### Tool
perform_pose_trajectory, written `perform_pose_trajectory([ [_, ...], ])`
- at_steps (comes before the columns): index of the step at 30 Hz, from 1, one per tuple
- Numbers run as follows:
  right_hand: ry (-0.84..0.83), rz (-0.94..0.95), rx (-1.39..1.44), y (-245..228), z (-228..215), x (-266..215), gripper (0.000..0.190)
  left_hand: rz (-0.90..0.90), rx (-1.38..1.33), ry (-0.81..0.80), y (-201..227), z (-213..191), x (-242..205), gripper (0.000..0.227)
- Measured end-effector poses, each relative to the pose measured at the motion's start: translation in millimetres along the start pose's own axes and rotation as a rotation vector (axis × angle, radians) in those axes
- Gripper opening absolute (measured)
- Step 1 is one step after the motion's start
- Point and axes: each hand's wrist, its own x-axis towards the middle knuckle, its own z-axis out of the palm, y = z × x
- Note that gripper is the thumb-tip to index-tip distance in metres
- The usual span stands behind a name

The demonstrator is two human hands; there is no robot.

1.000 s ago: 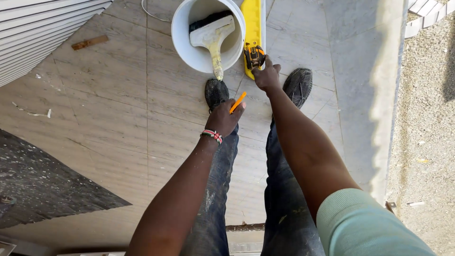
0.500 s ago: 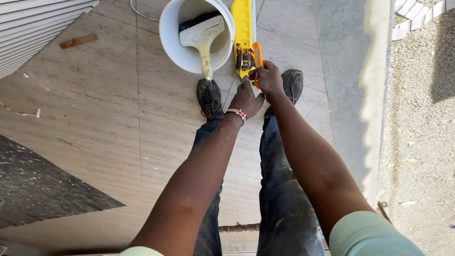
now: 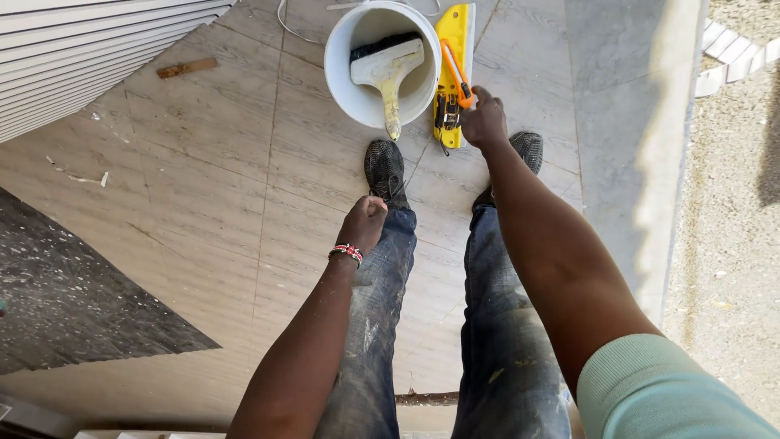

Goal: Applying adhesive to the side panel of a furniture piece using a large brush, dipping the brush into a bucket of adhesive repeatedly.

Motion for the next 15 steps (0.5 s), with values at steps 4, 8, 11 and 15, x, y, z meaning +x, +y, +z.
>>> perform_pose_trajectory([
  [4, -0.012, -0.875, -0.53, 152.7, 16.9, 48.5, 0.03, 0.027, -0.154, 0.044, 5.9, -7.0, -41.0, 0.053],
  [8, -0.044, -0.119, -0.103, 86.4, -16.7, -34.9, 0.05, 0.113, -0.221, 0.013, 35.2, 1.3, -75.0, 0.052],
  [11, -0.023, -0.123, -0.093, 69.1, -17.0, -56.0, 0.048, 0.14, -0.316, -0.024, 45.8, 4.0, -86.0, 0.047],
  [15, 0.113, -0.345, 0.017, -5.6, -3.4, -126.4, 0.039, 0.154, -0.451, 0.061, 38.8, 9.5, -30.3, 0.043],
])
